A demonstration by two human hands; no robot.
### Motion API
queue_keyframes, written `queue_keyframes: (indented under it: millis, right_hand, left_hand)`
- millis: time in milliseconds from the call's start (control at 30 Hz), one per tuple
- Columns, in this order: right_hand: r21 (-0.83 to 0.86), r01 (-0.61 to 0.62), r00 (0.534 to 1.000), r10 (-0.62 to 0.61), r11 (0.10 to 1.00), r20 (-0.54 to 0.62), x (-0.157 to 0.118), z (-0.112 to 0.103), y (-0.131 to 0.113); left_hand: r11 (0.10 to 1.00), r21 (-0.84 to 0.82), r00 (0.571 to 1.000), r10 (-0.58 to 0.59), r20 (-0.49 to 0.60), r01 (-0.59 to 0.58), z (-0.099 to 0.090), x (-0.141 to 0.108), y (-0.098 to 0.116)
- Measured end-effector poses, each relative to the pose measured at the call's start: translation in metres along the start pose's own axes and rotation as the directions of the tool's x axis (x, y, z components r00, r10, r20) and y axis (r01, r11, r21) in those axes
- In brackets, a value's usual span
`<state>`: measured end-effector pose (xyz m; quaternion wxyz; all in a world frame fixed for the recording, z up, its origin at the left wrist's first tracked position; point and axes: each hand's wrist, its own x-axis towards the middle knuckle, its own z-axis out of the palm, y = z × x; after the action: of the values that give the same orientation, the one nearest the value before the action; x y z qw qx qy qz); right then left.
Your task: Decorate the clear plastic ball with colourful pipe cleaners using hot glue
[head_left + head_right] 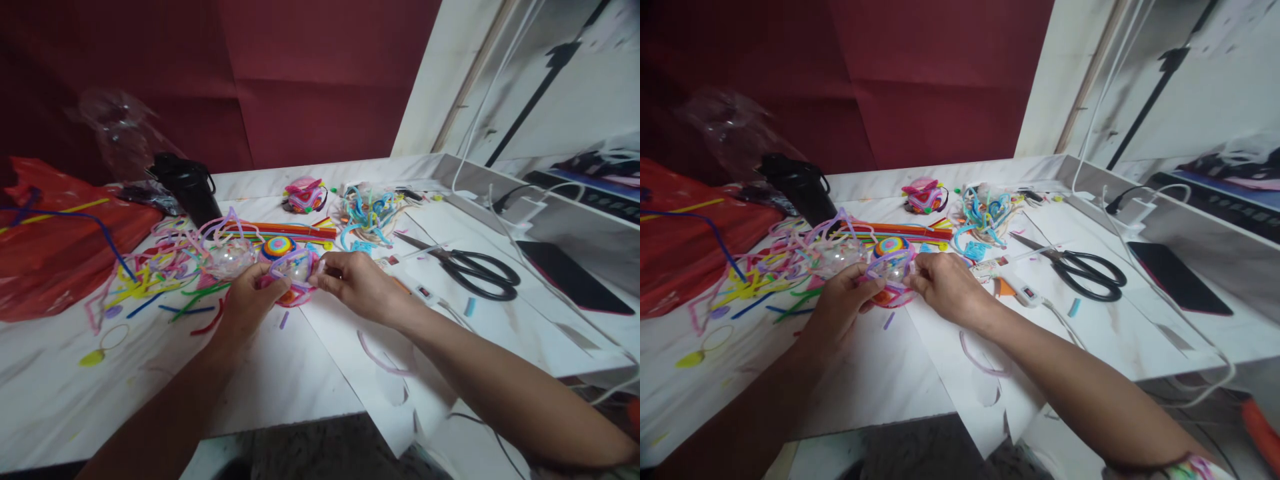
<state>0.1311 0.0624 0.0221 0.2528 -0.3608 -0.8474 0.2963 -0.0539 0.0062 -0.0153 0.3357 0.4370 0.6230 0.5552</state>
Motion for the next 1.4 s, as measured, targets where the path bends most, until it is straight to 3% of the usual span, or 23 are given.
queue_keyframes:
  millis: [500,833,1167,1400]
  right_hand:
    - [-0.077,-0.069,0.997,0.072,0.995,0.038,-0.005,0.008,0.005]
    - [-0.058,0.008,0.997,-0.004,0.998,0.073,-0.007,0.002,-0.006]
    - [-0.090,0.010,0.997,-0.003,0.996,0.076,-0.003,-0.003,-0.009]
    - [-0.057,-0.018,0.996,0.023,0.998,0.088,-0.001,-0.002,-0.008]
  left_hand:
    - [0.992,-0.029,0.992,-0.120,0.036,0.121,0.009,-0.004,0.012]
    - [0.980,0.078,0.951,-0.195,0.240,0.181,-0.008,0.002,0.020]
    - [0.985,0.162,0.954,-0.097,0.284,0.052,-0.003,0.001,0.014]
    - [0.969,0.245,0.976,-0.033,0.217,-0.022,-0.003,0.000,0.003]
